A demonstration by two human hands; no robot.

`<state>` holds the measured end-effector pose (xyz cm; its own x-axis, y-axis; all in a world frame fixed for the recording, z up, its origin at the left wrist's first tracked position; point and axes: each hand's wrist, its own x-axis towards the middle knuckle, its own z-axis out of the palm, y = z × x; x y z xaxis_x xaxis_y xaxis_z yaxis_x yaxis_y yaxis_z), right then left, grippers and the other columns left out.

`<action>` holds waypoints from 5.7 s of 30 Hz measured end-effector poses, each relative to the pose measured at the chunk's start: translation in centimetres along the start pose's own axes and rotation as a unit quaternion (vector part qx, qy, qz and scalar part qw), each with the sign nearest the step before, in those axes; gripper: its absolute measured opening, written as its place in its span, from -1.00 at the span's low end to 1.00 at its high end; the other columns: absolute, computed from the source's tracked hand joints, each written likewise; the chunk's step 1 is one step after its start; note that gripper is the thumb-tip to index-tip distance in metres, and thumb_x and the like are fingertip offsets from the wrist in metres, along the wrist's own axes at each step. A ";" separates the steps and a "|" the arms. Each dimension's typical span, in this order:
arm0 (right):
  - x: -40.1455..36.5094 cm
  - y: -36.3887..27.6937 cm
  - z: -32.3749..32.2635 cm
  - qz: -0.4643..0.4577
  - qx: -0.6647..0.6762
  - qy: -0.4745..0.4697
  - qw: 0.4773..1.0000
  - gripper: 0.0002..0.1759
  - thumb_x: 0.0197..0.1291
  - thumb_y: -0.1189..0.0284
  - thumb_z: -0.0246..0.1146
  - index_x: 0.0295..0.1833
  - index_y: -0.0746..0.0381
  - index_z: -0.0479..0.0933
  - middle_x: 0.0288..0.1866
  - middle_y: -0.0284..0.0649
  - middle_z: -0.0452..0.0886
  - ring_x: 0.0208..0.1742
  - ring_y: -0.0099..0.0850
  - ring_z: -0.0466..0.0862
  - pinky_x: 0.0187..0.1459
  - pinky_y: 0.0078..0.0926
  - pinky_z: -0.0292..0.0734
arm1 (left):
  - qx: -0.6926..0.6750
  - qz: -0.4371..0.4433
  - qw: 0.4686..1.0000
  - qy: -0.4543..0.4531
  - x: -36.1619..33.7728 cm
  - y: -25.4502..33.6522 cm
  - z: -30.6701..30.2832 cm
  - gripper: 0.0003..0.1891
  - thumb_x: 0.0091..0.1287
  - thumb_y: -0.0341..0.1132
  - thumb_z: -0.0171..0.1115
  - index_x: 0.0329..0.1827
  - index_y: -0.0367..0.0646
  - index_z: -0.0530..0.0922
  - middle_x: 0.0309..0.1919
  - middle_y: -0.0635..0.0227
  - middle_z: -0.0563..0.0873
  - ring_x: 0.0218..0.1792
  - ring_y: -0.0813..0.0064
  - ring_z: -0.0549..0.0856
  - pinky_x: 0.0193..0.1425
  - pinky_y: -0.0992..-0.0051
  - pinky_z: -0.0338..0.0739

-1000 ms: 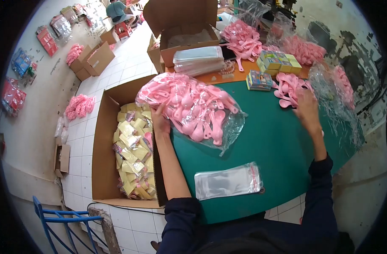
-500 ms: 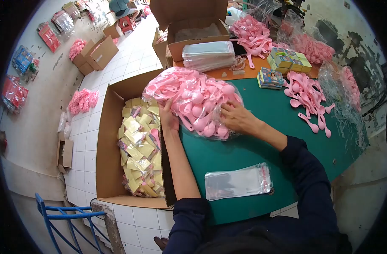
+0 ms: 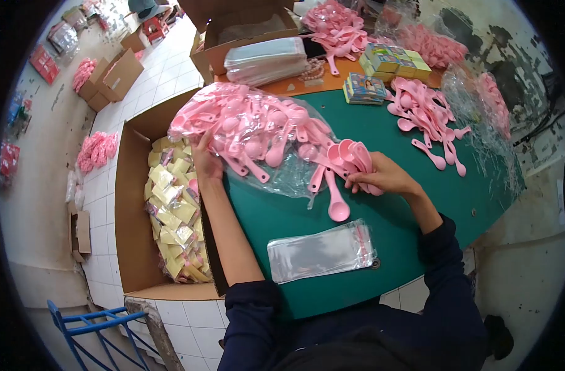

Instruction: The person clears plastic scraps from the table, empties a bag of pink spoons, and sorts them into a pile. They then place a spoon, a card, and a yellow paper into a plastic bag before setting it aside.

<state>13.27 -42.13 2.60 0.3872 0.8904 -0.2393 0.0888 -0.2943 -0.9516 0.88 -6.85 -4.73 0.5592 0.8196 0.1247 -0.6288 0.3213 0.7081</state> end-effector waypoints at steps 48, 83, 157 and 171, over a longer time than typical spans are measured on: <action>5.7 0.7 3.2 -0.277 -0.540 0.250 0.755 -0.59 -0.08 0.52 0.25 -0.05 0.28 0.37 -0.17 -0.11 0.46 -0.19 -0.20 0.53 -0.18 -0.32 0.49 | -0.014 -0.035 0.999 0.021 0.0 -0.2 -0.5 -0.61 0.25 -0.59 0.05 0.15 -0.17 0.36 0.03 0.28 0.55 -0.02 0.39 0.60 0.08 0.39 0.55; 13.4 2.5 4.3 -0.143 -0.674 0.204 0.695 -0.50 0.05 0.54 0.05 0.12 0.61 0.31 -0.13 0.15 0.53 -0.06 -0.10 0.56 -0.03 -0.28 0.49 | -0.013 -0.034 0.999 0.014 -0.3 0.0 0.1 -0.64 0.25 -0.58 0.04 0.10 -0.07 0.36 -0.05 0.32 0.54 0.02 0.35 0.58 0.09 0.32 0.56; 1.3 -0.1 0.9 -0.152 -0.436 0.206 0.863 -0.66 0.04 0.58 0.04 0.00 0.33 0.34 -0.12 0.02 0.43 -0.07 0.00 0.47 -0.03 -0.18 0.42 | 0.003 -0.040 0.999 0.008 0.2 -0.3 -0.8 -0.60 0.27 -0.56 0.02 0.18 -0.11 0.35 0.02 0.27 0.54 0.02 0.35 0.57 0.11 0.36 0.52; 12.8 -1.2 5.7 -0.247 -0.334 0.167 0.894 -0.50 0.01 0.44 0.23 0.12 0.33 0.39 -0.07 0.10 0.55 -0.08 0.01 0.56 -0.02 -0.23 0.46 | 0.001 -0.042 0.999 -0.006 -0.1 -0.1 -0.3 -0.57 0.27 -0.57 0.02 0.21 -0.07 0.35 0.10 0.34 0.50 0.09 0.39 0.53 0.18 0.36 0.47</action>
<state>12.91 -28.40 -0.38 0.3930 0.8482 0.3552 0.8097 -0.1361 -0.5709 0.76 -6.83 -4.98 0.6158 0.7845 0.0726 -0.5787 0.3878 0.7175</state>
